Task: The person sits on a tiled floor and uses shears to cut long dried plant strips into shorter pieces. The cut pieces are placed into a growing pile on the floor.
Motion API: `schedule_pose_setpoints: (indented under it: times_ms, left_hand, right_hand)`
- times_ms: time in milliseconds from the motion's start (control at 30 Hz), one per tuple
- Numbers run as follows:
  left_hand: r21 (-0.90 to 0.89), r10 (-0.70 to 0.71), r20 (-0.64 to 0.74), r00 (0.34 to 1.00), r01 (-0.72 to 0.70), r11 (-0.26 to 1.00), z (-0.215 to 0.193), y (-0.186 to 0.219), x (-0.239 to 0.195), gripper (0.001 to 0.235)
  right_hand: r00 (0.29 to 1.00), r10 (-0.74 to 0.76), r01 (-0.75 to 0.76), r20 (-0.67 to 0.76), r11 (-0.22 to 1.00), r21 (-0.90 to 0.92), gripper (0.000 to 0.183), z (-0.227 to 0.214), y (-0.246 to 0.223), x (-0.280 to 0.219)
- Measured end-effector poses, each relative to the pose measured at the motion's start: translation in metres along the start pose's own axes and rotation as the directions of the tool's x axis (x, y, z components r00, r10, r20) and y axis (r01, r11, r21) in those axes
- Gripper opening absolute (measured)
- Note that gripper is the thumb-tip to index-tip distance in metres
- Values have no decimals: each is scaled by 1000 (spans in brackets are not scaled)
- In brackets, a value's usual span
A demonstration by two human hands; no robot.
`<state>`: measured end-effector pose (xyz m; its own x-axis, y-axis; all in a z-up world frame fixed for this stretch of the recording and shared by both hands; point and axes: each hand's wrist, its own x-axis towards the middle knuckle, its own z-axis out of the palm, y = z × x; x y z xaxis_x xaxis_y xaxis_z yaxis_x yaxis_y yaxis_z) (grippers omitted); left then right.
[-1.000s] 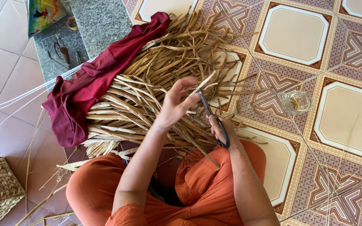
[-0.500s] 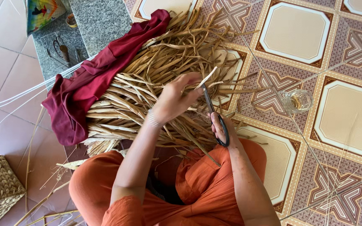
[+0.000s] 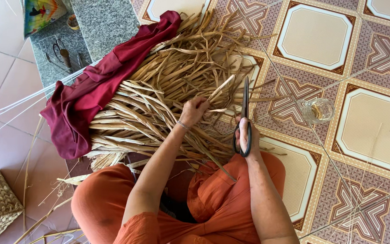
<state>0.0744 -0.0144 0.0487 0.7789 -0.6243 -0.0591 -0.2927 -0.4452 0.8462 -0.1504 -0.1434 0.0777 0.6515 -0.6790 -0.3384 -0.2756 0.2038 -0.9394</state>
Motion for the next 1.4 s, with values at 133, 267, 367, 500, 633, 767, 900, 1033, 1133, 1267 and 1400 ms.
schedule_pose_setpoints:
  times_ms: [133, 267, 367, 500, 633, 767, 900, 1033, 1133, 1267, 1400]
  left_hand:
    - [-130, -32, 77, 997, 42, 991, -10, 11, -6, 24]
    - [-35, -60, 186, 981, 68, 997, -19, 25, -15, 27]
    - [-59, 17, 218, 976, -4, 998, -23, 28, -21, 26]
    - [-87, -69, 301, 951, 100, 991, -18, 25, -26, 26]
    - [434, -103, 536, 838, -169, 885, 5, 11, -40, 26]
    - [476, -188, 743, 642, -310, 823, 23, -11, -44, 46]
    - [499, -283, 611, 739, -82, 863, 16, -17, -23, 39]
    - [572, 10, 245, 969, -153, 806, 17, -4, -4, 31]
    - [785, -44, 309, 950, -228, 577, 25, 23, 6, 65]
    - [868, -138, 391, 910, -314, 384, 53, 56, -19, 88]
    - [692, -84, 553, 829, -401, 601, 90, 72, -79, 74]
  right_hand:
    - [992, -52, 56, 118, 998, -30, 67, 1, 10, 1]
    - [964, -239, 264, 114, 897, -354, 76, 1, 19, 9]
    - [967, -232, 254, 104, 894, -369, 75, 0, 13, 9]
    - [997, -32, 43, 72, 986, -161, 71, 0, 3, -6]
    - [998, -8, 12, -67, 998, 62, 73, -7, -7, -2]
    - [992, 77, -44, -99, 954, 296, 76, -16, -13, 1]
    - [987, 134, -82, -90, 898, 433, 75, -21, -9, 8]
    - [984, 137, -60, -116, 860, 507, 73, -24, -3, 14]
    - [984, 115, -24, -139, 846, 533, 70, -24, -1, 16]
    - [983, 137, -55, -118, 849, 526, 75, -26, -4, 14]
    - [983, 128, -45, -129, 858, 511, 78, -27, -7, 11]
